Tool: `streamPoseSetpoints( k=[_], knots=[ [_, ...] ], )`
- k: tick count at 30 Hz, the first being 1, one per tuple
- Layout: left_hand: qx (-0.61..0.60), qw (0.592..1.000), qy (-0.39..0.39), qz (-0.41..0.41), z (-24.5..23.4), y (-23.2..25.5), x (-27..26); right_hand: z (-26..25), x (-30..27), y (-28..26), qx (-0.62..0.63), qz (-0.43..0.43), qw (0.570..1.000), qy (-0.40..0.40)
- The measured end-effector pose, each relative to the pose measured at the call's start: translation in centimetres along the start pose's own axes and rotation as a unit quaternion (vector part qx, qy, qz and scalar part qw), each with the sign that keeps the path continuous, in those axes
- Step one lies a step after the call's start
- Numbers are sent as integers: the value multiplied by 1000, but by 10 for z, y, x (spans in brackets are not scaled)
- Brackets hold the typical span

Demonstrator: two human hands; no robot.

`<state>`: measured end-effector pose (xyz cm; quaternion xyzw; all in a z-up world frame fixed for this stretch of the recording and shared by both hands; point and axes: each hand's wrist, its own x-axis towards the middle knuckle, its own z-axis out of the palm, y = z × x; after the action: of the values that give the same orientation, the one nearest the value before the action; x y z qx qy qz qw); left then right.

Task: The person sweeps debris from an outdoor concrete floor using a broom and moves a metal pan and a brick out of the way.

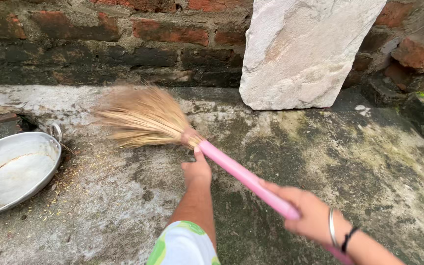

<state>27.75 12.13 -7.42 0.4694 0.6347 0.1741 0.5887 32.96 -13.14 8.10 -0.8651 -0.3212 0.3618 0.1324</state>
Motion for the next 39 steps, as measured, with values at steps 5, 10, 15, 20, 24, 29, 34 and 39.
streamPoseSetpoints(
  k=[5,10,15,20,24,29,34,39],
  knots=[
    [-84,993,41,73,35,8,35,18,56,-34,-8,-111,989,97],
    [-78,997,6,18,19,13,41,25,96,-57,4,-136,991,1],
    [-215,968,-44,124,73,24,6,-35,88,-14,79,-124,989,-27],
    [-88,991,-48,93,93,24,-26,15,124,16,118,-135,979,93],
    [-51,998,-4,44,77,5,-28,23,138,30,68,-264,961,49],
    [-60,988,18,140,85,2,-40,-43,129,42,60,-93,993,-38],
    [-18,995,-27,92,98,-6,-80,16,142,56,158,-229,952,126],
    [-30,993,62,98,90,-43,-68,47,112,47,177,-124,976,-32]
  ],
)
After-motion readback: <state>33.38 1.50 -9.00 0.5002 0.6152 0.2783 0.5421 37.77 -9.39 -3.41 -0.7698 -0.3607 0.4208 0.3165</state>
